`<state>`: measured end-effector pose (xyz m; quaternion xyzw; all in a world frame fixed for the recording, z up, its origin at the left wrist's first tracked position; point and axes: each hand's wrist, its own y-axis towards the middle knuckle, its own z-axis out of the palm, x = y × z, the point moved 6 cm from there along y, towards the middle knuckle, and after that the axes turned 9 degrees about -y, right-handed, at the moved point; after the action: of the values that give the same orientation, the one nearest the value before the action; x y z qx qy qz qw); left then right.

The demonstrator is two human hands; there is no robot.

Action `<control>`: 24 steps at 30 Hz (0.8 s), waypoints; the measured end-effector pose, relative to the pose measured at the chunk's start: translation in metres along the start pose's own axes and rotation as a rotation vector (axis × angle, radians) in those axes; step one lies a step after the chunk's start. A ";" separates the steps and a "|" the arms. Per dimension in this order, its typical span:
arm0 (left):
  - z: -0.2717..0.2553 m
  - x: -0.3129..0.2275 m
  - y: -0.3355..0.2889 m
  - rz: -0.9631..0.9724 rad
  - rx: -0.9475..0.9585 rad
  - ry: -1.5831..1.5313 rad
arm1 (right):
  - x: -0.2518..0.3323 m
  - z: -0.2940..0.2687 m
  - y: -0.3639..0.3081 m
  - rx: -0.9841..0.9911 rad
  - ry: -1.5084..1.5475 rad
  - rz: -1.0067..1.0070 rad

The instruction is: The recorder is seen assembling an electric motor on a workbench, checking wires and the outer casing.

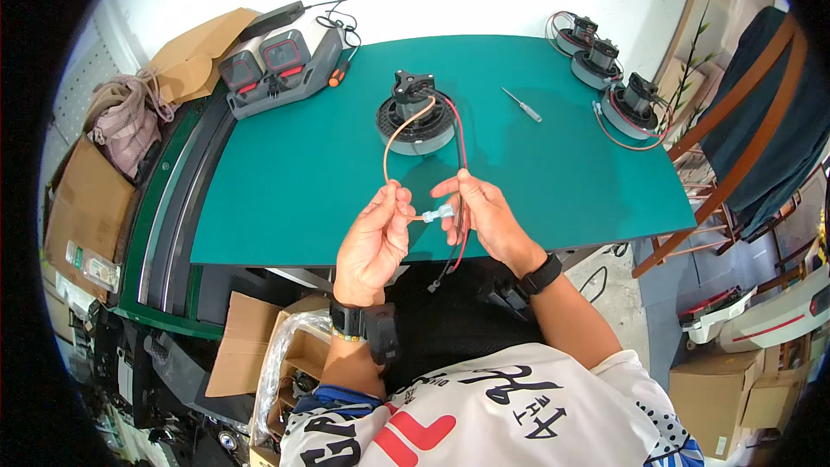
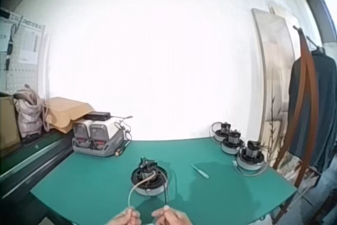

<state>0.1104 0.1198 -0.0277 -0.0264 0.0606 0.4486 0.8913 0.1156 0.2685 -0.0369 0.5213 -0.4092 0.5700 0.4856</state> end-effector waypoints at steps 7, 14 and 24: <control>-0.002 0.001 -0.002 -0.069 0.019 -0.246 | 0.003 -0.019 -0.009 -0.016 0.229 0.080; -0.023 0.001 0.005 0.014 -0.089 -0.202 | -0.015 -0.032 -0.004 0.189 1.131 0.222; -0.036 -0.002 0.006 -0.002 -0.033 -0.092 | 0.002 -0.022 -0.022 0.091 1.270 0.290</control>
<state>0.1013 0.1178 -0.0633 -0.0205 0.0122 0.4493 0.8931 0.1330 0.2944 -0.0388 0.0425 -0.0842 0.8435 0.5287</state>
